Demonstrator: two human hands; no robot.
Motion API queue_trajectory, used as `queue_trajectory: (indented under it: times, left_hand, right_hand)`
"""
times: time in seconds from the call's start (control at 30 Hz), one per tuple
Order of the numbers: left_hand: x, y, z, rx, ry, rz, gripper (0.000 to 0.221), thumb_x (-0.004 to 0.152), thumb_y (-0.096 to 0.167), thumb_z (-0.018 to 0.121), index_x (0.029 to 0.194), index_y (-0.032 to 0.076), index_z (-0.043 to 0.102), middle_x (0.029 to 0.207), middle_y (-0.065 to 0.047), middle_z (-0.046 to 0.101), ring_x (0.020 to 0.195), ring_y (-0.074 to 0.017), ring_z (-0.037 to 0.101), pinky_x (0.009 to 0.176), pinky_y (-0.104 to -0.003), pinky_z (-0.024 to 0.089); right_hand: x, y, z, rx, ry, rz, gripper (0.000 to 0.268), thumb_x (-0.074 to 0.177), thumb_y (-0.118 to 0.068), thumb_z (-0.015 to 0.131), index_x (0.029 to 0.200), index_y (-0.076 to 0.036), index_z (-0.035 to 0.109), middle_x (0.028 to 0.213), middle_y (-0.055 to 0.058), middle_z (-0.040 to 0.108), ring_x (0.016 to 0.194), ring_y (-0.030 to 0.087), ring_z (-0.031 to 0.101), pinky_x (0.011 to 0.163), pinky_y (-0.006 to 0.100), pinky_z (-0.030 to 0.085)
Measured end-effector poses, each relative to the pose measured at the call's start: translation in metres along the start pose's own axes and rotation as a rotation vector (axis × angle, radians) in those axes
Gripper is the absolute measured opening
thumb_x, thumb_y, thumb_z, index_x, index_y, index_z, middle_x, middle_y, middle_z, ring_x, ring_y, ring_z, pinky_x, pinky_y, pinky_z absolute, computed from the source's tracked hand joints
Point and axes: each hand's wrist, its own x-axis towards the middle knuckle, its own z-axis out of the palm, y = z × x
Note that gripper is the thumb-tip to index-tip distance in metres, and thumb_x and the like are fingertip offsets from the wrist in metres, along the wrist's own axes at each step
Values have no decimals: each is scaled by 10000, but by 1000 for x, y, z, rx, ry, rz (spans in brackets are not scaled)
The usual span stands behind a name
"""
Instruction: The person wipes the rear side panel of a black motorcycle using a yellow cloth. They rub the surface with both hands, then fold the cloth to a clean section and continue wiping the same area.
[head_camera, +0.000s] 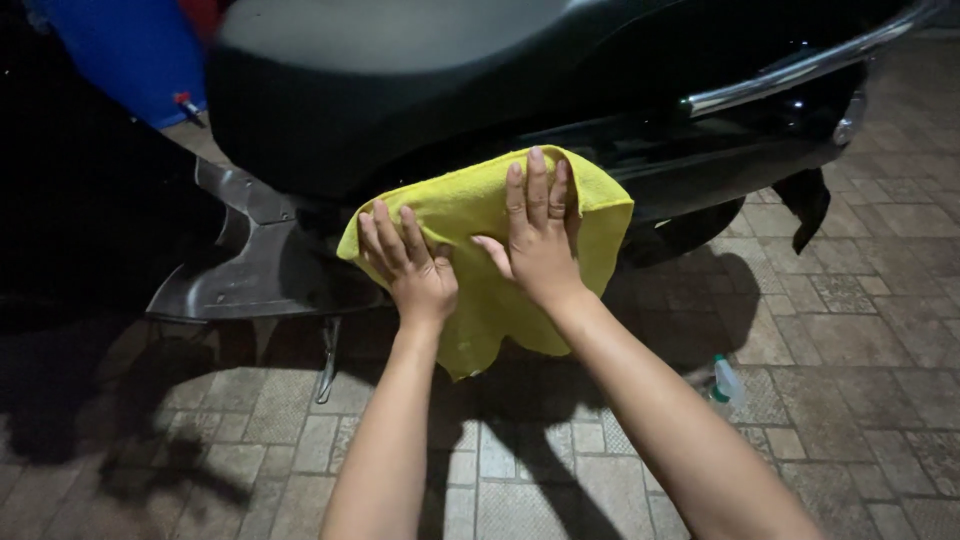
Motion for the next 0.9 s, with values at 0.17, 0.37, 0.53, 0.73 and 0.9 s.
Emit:
queue_trajectory:
  times: [0.17, 0.37, 0.53, 0.73, 0.9]
  left_hand:
    - [-14, -16, -1, -60, -69, -26, 845, 963, 250, 618, 1674, 147, 173, 1722, -229, 74, 1546, -563, 59, 1098, -752, 219]
    - [-21, -32, -2, 37, -25, 51, 869, 950, 346, 636, 1660, 118, 189, 1695, -283, 126, 1520, -587, 165, 1147, -702, 253]
    - [-30, -38, -8, -2, -27, 17, 817, 1023, 425, 537, 1672, 152, 122, 1709, -255, 98, 1524, -583, 159, 1162, -708, 243]
    - [-24, -23, -13, -23, -10, -27, 797, 999, 299, 587, 1654, 73, 192, 1706, -273, 90, 1540, -573, 137, 1199, -699, 199]
    - [-4, -8, -15, -48, 12, -84, 803, 983, 272, 601, 1651, 58, 210, 1713, -262, 65, 1557, -562, 89, 1216, -704, 153]
  right_hand:
    - [-8, -7, 11, -11, -72, -60, 1121, 897, -523, 804, 1668, -64, 132, 1714, 232, 24, 1549, 493, -28, 1236, 653, 106]
    - [-16, -15, 22, -37, -59, -88, 1166, 761, -429, 857, 1659, -32, 228, 1692, 284, 92, 1511, 572, 55, 1192, 715, 155]
    - [-24, -31, 33, -2, -85, -80, 1137, 794, -422, 855, 1661, -61, 214, 1684, 284, 128, 1491, 598, 109, 1127, 757, 228]
    - [-26, -26, 31, -33, -32, -118, 1047, 862, -432, 825, 1666, -106, 239, 1696, 240, 127, 1486, 589, 93, 1024, 785, 370]
    - [-16, -14, 18, -46, -37, -98, 938, 988, -503, 720, 1697, -165, 209, 1720, 175, 117, 1510, 534, 111, 870, 787, 464]
